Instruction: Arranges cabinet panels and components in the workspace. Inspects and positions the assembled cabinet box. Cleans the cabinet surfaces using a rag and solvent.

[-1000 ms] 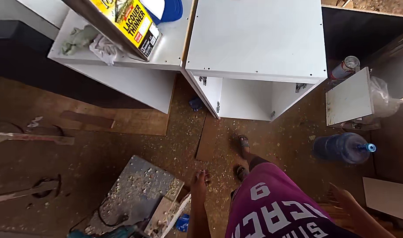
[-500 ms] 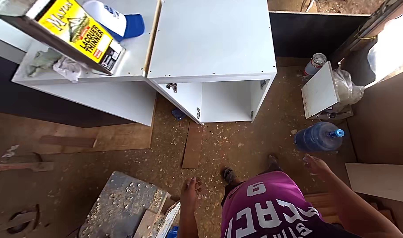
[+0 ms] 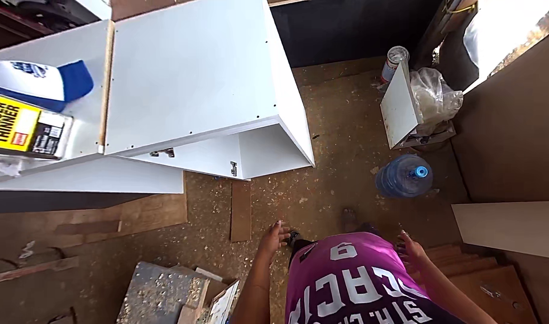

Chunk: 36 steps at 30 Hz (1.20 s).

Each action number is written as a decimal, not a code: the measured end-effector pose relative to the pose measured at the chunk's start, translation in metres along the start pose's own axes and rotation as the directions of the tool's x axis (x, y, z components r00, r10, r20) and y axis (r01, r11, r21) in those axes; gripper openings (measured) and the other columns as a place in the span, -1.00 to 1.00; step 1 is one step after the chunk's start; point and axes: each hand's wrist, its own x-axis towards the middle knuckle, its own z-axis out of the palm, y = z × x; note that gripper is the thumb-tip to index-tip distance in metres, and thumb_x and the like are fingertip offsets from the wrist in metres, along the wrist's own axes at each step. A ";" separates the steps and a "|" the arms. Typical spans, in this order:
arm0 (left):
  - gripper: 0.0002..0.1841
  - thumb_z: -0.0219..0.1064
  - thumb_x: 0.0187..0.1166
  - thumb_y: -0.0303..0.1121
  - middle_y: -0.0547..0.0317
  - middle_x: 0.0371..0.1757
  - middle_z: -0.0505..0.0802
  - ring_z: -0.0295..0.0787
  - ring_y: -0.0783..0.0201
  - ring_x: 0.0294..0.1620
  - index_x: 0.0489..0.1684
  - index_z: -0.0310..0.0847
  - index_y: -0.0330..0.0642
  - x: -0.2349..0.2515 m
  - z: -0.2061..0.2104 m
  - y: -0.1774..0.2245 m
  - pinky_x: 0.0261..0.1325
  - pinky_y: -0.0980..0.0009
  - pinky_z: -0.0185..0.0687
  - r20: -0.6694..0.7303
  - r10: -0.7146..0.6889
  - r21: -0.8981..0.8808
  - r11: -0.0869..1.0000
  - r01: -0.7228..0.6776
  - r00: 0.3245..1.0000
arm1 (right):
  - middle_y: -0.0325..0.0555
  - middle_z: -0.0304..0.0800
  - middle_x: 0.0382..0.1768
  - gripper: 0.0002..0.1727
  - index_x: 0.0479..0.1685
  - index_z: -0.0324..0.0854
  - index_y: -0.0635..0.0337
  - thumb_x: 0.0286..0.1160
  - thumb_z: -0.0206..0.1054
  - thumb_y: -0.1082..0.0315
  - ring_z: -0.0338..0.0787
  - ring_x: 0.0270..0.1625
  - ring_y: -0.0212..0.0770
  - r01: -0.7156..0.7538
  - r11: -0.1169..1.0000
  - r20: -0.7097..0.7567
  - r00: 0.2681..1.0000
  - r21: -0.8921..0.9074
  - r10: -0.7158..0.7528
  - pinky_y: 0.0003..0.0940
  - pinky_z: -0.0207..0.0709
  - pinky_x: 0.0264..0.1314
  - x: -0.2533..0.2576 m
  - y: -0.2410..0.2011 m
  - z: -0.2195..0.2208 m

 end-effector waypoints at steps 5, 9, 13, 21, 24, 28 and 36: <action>-0.32 -0.36 0.90 0.13 -0.14 0.27 0.79 0.82 -0.01 0.12 0.54 0.43 -0.22 0.002 0.005 0.024 0.08 0.02 0.70 -0.102 -0.013 -0.145 0.989 -0.002 0.995 | 0.20 0.65 0.42 -0.17 0.61 0.41 0.22 0.80 -0.24 -0.33 0.70 0.36 0.14 0.078 0.992 0.029 0.996 0.104 -0.081 0.15 0.55 0.32 0.021 -0.069 -0.033; -0.27 -0.43 0.89 0.15 -0.14 0.18 0.83 0.86 0.00 0.04 0.51 0.45 -0.25 0.004 -0.004 0.029 0.03 0.05 0.73 -0.202 -0.036 -0.272 0.962 -0.020 0.979 | 0.14 0.74 0.27 -0.19 0.58 0.42 0.22 0.83 -0.30 -0.29 0.78 0.16 0.01 0.206 0.975 0.075 0.974 0.083 -0.213 0.00 0.62 0.16 0.028 -0.160 -0.015; -0.22 -0.48 0.86 0.20 -0.14 0.08 0.85 0.87 0.01 -0.05 0.48 0.45 -0.27 0.022 -0.005 0.035 -0.07 0.09 0.75 -0.254 -0.099 -0.409 0.912 -0.015 0.962 | 0.10 0.77 0.25 -0.23 0.57 0.43 0.23 0.87 -0.33 -0.22 0.79 0.16 -0.05 0.323 0.942 0.173 0.927 0.088 -0.334 -0.07 0.62 0.17 0.024 -0.257 0.038; -0.07 -0.66 0.77 0.29 -0.19 0.02 0.83 0.83 -0.04 -0.04 0.44 0.43 -0.31 0.091 0.013 0.110 -0.02 0.01 0.70 -0.210 -0.144 -0.596 0.803 -0.010 0.967 | 0.02 0.83 0.13 -0.20 0.49 0.51 0.19 0.85 -0.35 -0.27 0.82 0.07 -0.10 0.334 0.942 0.308 0.900 -0.038 -0.307 -0.13 0.64 0.08 0.024 -0.379 0.139; -0.01 -0.76 0.73 0.30 -0.19 -0.02 0.85 0.85 -0.05 -0.05 0.41 0.45 -0.31 0.108 0.003 0.159 -0.04 0.02 0.72 -0.195 -0.060 -0.609 0.790 -0.073 0.979 | 0.02 0.85 0.06 -0.18 0.46 0.53 0.19 0.83 -0.35 -0.30 0.83 -0.01 -0.11 0.351 0.935 0.341 0.886 -0.053 -0.314 -0.17 0.65 -0.01 0.025 -0.418 0.161; 0.01 -0.83 0.70 0.28 -0.17 -0.05 0.86 0.87 -0.01 -0.10 0.43 0.41 -0.32 0.112 -0.012 0.206 -0.05 0.08 0.75 -0.245 0.028 -0.686 0.701 -0.194 0.969 | 0.05 0.86 -0.01 -0.14 0.43 0.53 0.22 0.82 -0.40 -0.32 0.84 -0.08 -0.09 0.362 0.930 0.358 0.879 -0.068 -0.316 -0.16 0.67 -0.08 0.010 -0.475 0.192; -0.02 -0.86 0.66 0.29 -0.24 0.24 0.79 0.85 -0.07 0.09 0.72 0.14 -0.21 0.123 -0.001 0.270 0.04 -0.01 0.75 -0.400 0.013 -0.814 0.455 -0.361 0.917 | 0.09 0.86 0.03 -0.18 0.41 0.53 0.30 0.87 -0.41 -0.22 0.87 -0.03 -0.08 0.683 0.723 0.482 0.670 -0.102 -0.565 -0.14 0.72 0.02 -0.022 -0.674 0.299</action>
